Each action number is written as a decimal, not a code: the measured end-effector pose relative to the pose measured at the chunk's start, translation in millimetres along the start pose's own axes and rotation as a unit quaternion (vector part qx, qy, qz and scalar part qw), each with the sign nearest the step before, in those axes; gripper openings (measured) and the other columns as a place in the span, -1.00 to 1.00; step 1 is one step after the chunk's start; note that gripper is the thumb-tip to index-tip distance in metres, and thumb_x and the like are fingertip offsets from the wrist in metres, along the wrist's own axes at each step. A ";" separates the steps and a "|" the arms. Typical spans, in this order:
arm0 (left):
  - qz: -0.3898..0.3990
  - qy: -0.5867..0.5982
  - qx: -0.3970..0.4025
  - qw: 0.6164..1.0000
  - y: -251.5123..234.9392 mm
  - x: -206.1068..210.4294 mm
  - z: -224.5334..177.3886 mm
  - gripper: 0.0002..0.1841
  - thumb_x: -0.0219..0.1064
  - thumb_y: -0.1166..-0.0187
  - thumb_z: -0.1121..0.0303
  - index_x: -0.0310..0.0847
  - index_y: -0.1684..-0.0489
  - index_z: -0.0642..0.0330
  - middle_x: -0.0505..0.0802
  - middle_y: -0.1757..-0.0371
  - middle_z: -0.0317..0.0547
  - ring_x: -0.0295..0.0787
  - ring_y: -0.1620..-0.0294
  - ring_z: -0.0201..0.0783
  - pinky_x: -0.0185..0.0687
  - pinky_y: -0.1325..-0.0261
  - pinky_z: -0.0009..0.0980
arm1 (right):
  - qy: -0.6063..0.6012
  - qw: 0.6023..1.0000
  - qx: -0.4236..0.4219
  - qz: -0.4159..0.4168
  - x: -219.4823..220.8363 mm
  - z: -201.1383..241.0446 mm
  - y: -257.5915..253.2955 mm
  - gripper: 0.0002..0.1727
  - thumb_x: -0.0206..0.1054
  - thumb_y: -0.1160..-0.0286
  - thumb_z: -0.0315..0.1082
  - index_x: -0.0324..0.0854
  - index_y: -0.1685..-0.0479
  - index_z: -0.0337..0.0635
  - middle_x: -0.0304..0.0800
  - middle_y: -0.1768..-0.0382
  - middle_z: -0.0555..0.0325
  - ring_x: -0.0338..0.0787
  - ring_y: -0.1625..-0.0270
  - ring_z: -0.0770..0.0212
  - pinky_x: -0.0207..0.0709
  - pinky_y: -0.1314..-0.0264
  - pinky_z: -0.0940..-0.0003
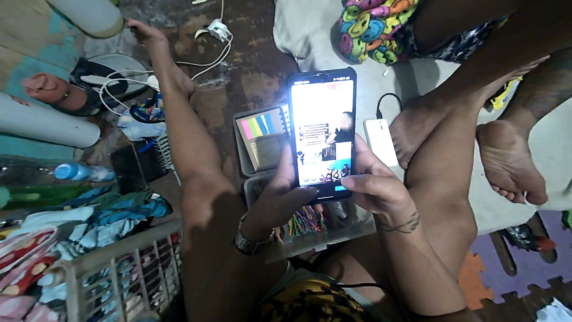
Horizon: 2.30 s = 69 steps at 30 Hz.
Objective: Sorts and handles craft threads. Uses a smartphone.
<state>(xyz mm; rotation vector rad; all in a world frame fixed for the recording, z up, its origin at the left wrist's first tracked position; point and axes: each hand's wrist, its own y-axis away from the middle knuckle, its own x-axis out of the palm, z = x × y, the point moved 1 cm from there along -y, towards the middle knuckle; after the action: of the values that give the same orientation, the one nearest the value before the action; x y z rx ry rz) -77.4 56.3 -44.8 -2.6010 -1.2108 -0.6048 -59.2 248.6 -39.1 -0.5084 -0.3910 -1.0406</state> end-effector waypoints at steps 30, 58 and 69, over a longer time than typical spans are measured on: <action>-0.053 -0.046 -0.026 0.997 5.8 20.8 -33.1 -0.27 0.06 -0.35 0.63 0.00 -0.65 0.06 0.77 -0.05 -0.32 0.78 0.26 -0.55 0.72 0.24 -0.65 | -0.006 1.000 0.001 -0.011 1.7 -1.6 0.3 -0.24 0.31 -0.40 -0.44 0.14 -0.66 0.16 0.74 -0.24 0.31 0.84 -0.13 0.32 0.79 -0.16 0.32; 0.011 -0.014 0.031 0.999 0.1 0.9 -1.2 -0.21 0.14 -0.42 0.58 -0.04 -0.70 -0.22 0.76 -0.26 -0.26 0.87 0.13 -0.36 0.85 0.21 -0.47 | -0.004 1.000 -0.002 -0.005 1.3 -2.1 0.6 -0.26 0.30 -0.42 -0.44 0.15 -0.65 0.15 0.73 -0.24 0.25 0.85 -0.10 0.29 0.81 -0.10 0.30; 0.005 -0.010 0.029 1.000 0.3 1.1 -0.6 -0.21 0.16 -0.42 0.58 -0.01 -0.70 -0.25 0.77 -0.27 -0.25 0.87 0.12 -0.34 0.85 0.20 -0.45 | 0.005 1.000 0.000 -0.008 1.5 -1.3 0.9 -0.27 0.28 -0.43 -0.45 0.16 -0.64 0.16 0.74 -0.23 0.27 0.84 -0.11 0.31 0.80 -0.12 0.32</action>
<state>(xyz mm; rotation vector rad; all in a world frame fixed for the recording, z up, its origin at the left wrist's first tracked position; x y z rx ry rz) -76.7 56.6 -43.8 -2.5697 -1.2030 -0.5355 -57.6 247.1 -39.6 -0.5002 -0.3869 -1.0572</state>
